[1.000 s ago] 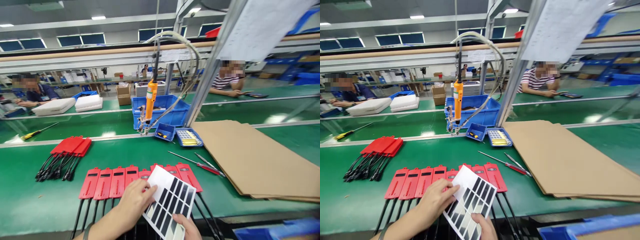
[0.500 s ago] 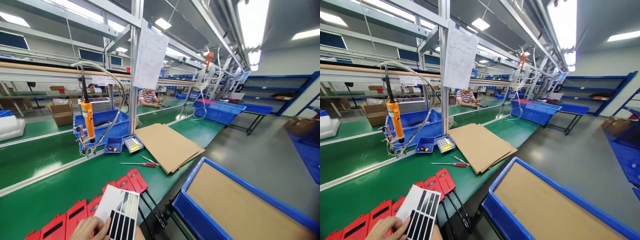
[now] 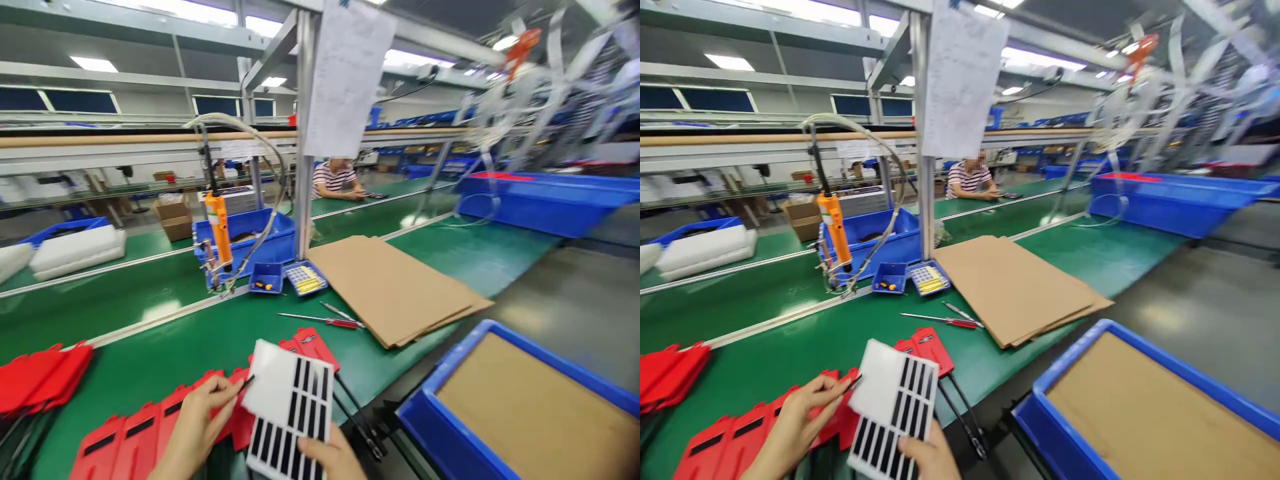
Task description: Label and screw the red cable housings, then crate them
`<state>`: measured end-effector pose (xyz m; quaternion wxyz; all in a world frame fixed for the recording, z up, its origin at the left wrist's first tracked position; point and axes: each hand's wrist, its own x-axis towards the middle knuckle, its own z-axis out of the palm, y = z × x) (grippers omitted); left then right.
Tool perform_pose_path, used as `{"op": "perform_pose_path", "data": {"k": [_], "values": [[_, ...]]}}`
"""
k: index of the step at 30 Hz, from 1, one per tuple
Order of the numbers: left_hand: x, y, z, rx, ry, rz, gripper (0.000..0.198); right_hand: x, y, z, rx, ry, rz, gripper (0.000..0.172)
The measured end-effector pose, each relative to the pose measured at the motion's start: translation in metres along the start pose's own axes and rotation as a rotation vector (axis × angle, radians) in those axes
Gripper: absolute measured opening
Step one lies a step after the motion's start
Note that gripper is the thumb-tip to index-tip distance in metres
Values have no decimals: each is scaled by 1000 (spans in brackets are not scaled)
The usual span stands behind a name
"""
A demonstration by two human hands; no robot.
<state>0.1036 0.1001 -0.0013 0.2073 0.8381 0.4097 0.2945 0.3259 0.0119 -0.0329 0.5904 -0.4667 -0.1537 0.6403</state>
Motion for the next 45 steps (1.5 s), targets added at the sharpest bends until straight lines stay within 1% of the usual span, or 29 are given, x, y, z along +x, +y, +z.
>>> {"op": "perform_pose_path", "data": {"k": [2,4,7,9,10,13,17,19,21,24,26,31,34,37,39,40,42,43,45], "values": [[3,-14,-8,141,60,-63,30,5,-9,-6,110,115,26,47],[3,-27,-7,284,85,-89,30,10,-18,-9,160,184,55,53],[0,-36,6,436,60,-68,31,12,-29,-12,181,215,144,75],[0,-36,14,474,45,-45,30,10,-33,-12,192,213,180,87],[-1,-35,18,476,38,-32,29,10,-34,-12,193,217,187,90],[-1,-31,23,474,17,-8,27,7,-33,-11,184,232,184,90],[-1,-29,23,510,21,0,27,4,-29,-7,136,235,114,77],[-1,-28,24,523,33,13,27,3,-29,-6,124,237,96,76],[-1,-29,25,544,39,25,26,2,-31,-6,130,230,104,79],[-2,-30,27,612,29,44,23,2,-33,-7,163,207,156,91],[-2,-29,29,675,16,64,19,2,-34,-9,182,192,173,95],[0,-17,31,818,-43,85,22,4,-29,-13,183,191,154,91],[0,-11,33,872,-95,87,23,6,-26,-15,208,191,157,95],[-4,-9,36,913,-182,95,31,6,-26,-15,229,170,134,98],[-7,-5,36,918,-212,80,39,4,-25,-14,236,155,125,102],[-8,-2,35,909,-201,64,43,2,-25,-13,238,155,120,104],[-8,12,33,836,-120,37,50,-2,-23,-10,220,151,104,108],[-7,21,32,757,-67,50,49,-5,-21,-9,195,131,85,106],[-2,43,31,525,8,132,41,-10,-19,-6,117,58,44,95]]}}
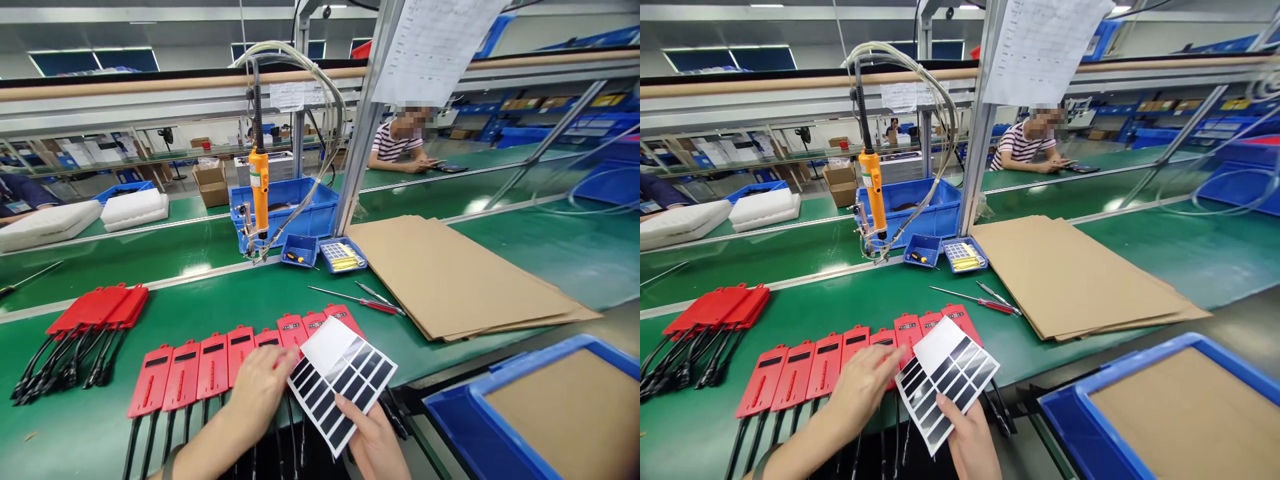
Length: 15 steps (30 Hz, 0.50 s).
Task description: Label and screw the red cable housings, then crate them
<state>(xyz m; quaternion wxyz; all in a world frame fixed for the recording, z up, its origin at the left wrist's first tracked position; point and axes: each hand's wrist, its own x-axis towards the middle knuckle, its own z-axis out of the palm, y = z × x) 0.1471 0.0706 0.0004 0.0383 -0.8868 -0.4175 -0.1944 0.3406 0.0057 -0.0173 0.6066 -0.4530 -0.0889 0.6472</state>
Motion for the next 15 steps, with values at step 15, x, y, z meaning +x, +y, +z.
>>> {"op": "perform_pose_path", "data": {"k": [15], "values": [[19,31,-19,-383,40,216,25,-8,20,-12,-449,-82,-264,54]]}}
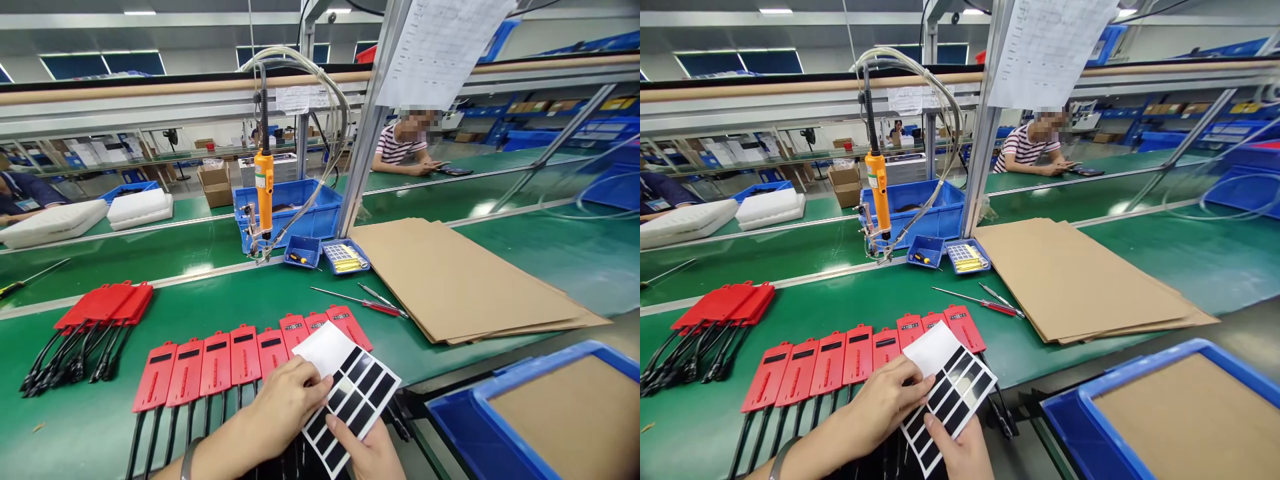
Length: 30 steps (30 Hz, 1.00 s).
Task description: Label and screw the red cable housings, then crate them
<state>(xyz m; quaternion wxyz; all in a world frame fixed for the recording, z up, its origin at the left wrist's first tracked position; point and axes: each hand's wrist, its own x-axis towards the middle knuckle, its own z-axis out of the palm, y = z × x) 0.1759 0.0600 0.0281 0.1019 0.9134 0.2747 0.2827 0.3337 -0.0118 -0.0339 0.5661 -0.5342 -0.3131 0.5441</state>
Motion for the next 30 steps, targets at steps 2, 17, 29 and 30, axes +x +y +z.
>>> {"op": "perform_pose_path", "data": {"k": [2,17,29,30], "values": [[1,5,-4,-61,-76,-73,29,1,1,-2,-6,-14,33,53],[10,-88,23,205,49,-383,26,33,-26,-19,498,260,229,92],[6,-108,13,202,194,-427,25,33,-24,-28,547,256,277,101],[5,-109,13,199,172,-422,24,33,-23,-28,550,260,281,101]]}}
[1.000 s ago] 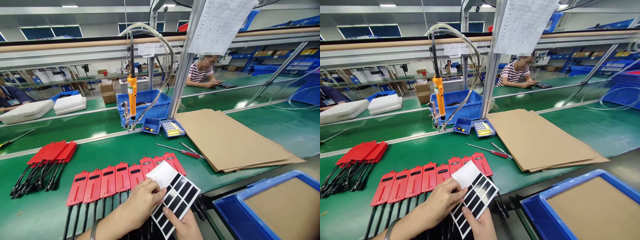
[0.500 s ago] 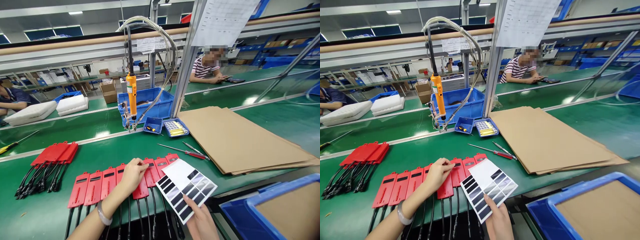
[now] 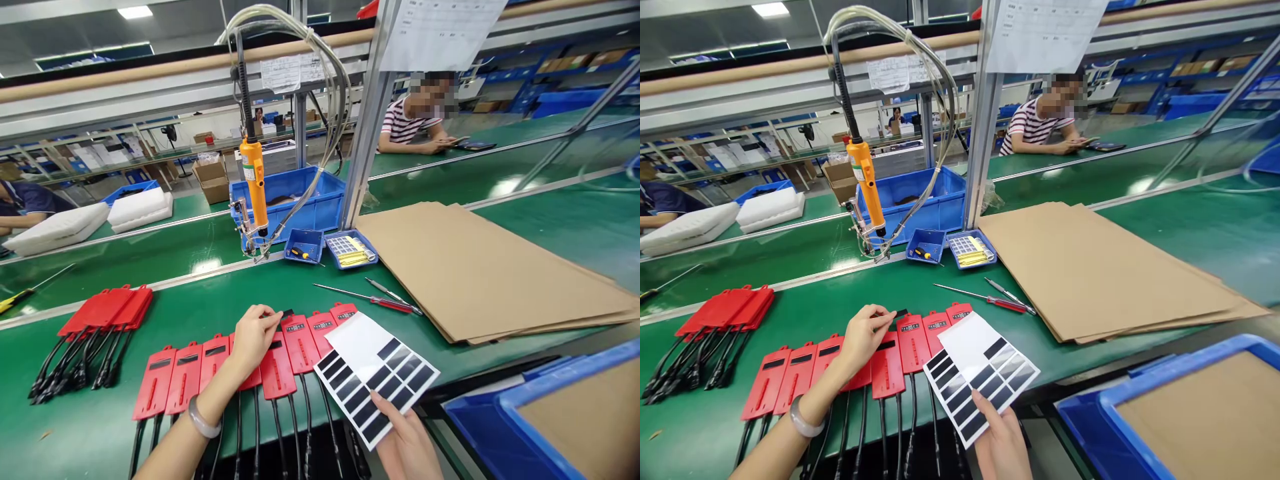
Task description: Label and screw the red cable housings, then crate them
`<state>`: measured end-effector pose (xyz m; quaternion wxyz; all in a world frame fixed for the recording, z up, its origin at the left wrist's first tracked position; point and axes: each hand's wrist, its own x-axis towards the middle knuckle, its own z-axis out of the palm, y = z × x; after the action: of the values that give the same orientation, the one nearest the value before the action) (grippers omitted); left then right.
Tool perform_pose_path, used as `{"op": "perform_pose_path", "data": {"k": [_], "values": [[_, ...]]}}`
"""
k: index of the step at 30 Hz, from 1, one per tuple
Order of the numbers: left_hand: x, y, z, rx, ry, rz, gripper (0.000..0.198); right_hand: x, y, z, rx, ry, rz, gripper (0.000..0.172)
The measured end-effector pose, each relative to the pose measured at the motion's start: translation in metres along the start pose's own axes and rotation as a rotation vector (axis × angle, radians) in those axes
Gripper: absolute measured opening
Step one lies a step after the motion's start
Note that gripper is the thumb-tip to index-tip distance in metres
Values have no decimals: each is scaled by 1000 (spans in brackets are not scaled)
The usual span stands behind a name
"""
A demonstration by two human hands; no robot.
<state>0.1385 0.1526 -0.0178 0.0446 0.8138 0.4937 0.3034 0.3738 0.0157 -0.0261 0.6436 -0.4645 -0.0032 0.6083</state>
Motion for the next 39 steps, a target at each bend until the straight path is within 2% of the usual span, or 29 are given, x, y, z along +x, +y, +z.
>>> {"op": "perform_pose_path", "data": {"k": [4,9,15,21,24,29,33,36,39], "values": [[-5,5,10,53,-96,75,24,2,0,0,-8,15,-2,94],[-7,13,21,69,-88,113,27,1,1,-1,-22,15,10,92],[-5,12,23,90,-92,127,26,3,3,-5,-32,-7,3,98],[-4,15,24,315,-124,189,24,2,3,-3,-21,-8,17,101],[-3,20,23,421,-195,219,22,3,4,-5,-18,1,11,94],[-8,31,24,475,-274,272,28,3,7,-6,-43,-13,-21,76],[-17,44,21,527,-304,244,40,-9,3,2,-11,3,-19,75],[-20,63,9,436,-243,194,56,-19,0,9,-5,0,2,77],[-17,92,-3,104,-122,266,48,-25,5,9,-78,-49,-7,73]]}}
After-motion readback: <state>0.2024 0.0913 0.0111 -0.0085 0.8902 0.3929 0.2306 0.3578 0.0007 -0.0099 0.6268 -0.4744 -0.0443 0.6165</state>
